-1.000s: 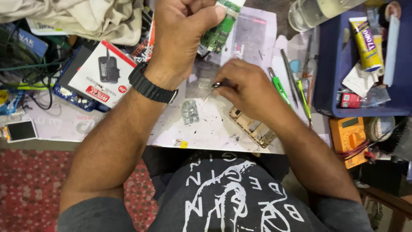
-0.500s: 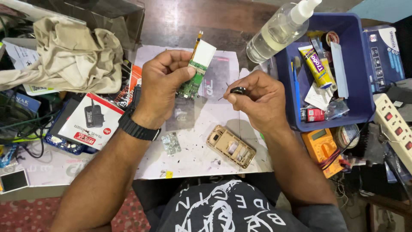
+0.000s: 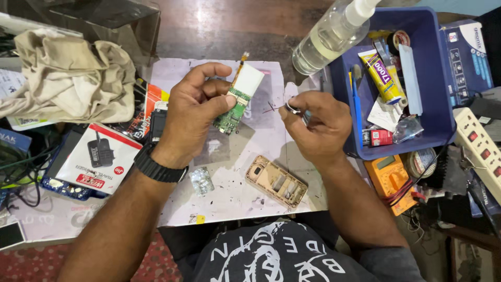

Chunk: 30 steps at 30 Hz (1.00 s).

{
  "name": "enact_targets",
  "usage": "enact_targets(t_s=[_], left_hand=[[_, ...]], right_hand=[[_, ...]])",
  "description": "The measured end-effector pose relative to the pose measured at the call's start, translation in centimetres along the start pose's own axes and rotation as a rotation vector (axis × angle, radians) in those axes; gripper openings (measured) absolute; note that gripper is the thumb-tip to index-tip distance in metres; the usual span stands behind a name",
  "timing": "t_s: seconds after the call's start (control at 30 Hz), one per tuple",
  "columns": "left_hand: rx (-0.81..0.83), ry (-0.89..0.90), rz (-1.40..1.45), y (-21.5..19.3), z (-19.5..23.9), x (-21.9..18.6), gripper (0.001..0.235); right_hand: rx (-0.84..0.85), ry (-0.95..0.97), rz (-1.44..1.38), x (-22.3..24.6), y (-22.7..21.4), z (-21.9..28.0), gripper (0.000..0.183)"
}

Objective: The person uses a green plastic pry tool to separate the back cover from a mobile phone chassis and then removes the internal circuit board. The person then handles the detached display module, peeling back a white protective film from its surface.

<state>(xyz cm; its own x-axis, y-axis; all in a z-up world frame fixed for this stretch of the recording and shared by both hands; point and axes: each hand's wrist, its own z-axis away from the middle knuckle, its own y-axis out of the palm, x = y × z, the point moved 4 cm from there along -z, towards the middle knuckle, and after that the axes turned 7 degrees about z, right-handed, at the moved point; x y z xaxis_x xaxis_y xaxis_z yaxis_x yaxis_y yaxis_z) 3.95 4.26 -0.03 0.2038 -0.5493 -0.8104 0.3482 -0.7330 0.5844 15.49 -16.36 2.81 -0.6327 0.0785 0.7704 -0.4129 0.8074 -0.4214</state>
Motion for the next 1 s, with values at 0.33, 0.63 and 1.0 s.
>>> enact_targets(t_s=[0.33, 0.63, 1.0], left_hand=[[0.02, 0.171, -0.165, 0.2, 0.4, 0.2, 0.036], [0.043, 0.221, -0.209, 0.7, 1.0, 0.0, 0.026], [0.081, 0.174, -0.057, 0.7, 0.8, -0.1, 0.03]], right_hand=[[0.058, 0.025, -0.253, 0.1, 0.5, -0.1, 0.023], [0.042, 0.16, -0.344, -0.2, 0.4, 0.2, 0.021], [0.025, 0.074, -0.272, 0.0, 0.4, 0.1, 0.019]])
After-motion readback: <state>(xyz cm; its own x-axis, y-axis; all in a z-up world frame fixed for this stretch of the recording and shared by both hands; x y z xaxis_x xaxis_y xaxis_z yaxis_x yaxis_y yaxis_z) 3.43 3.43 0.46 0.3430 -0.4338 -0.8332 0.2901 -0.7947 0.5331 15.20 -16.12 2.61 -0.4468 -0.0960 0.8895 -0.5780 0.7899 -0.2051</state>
